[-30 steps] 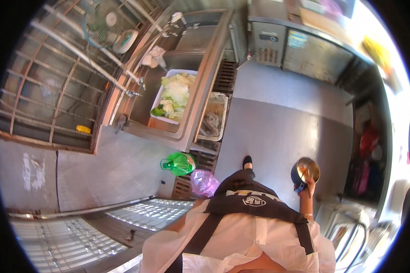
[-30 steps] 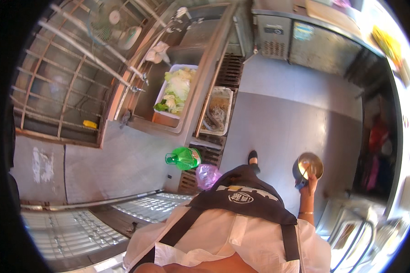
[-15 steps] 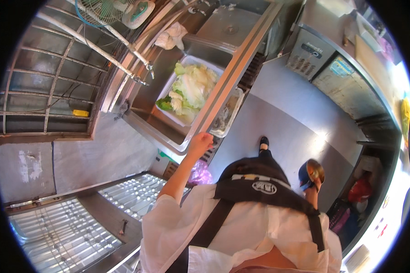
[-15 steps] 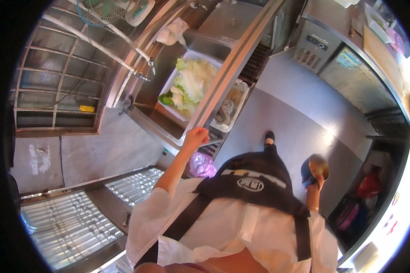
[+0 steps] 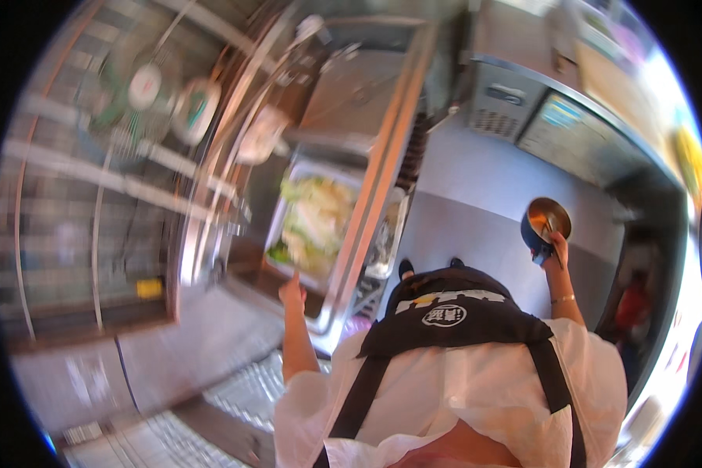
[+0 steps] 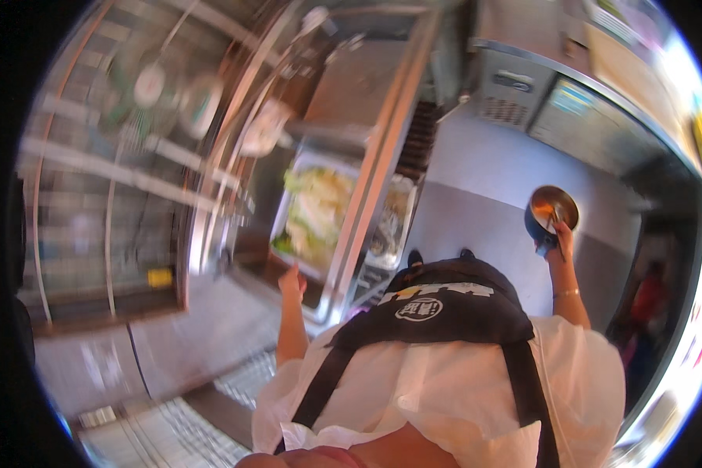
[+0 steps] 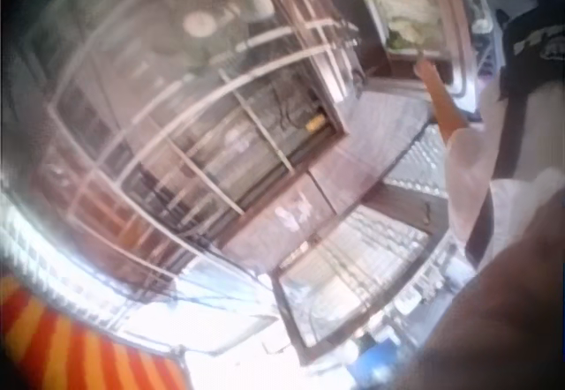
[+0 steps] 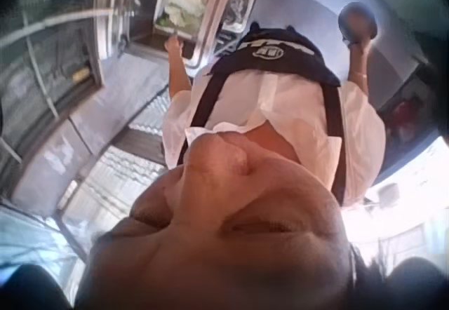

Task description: The person walks to a sink, turns on the tap, and washes a small metal bowl and chopsticks under running water. They rinse the items thoroughly and place them in the sink.

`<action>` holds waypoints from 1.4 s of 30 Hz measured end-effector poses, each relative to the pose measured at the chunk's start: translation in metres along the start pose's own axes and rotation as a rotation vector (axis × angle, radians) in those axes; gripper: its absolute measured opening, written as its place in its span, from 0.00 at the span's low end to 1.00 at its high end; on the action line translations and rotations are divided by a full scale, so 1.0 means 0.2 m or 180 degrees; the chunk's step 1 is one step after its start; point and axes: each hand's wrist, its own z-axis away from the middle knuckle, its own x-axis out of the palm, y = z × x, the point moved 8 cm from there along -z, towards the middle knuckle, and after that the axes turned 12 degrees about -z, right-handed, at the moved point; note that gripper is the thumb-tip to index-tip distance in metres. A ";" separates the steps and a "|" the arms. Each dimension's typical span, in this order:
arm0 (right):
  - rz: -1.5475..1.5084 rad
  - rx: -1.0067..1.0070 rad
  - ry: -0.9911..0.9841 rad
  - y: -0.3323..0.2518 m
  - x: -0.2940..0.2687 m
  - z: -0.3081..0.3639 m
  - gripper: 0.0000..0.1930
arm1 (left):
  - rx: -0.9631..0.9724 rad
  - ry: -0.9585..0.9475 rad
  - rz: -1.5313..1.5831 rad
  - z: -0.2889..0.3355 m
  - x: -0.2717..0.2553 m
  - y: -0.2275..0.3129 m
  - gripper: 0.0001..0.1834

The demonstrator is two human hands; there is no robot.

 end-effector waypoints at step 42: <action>-0.0440 -0.0315 0.1087 0.36 0.07 0.45 0.22 | -0.0970 -0.1549 0.1669 -0.09 -0.13 0.06 0.33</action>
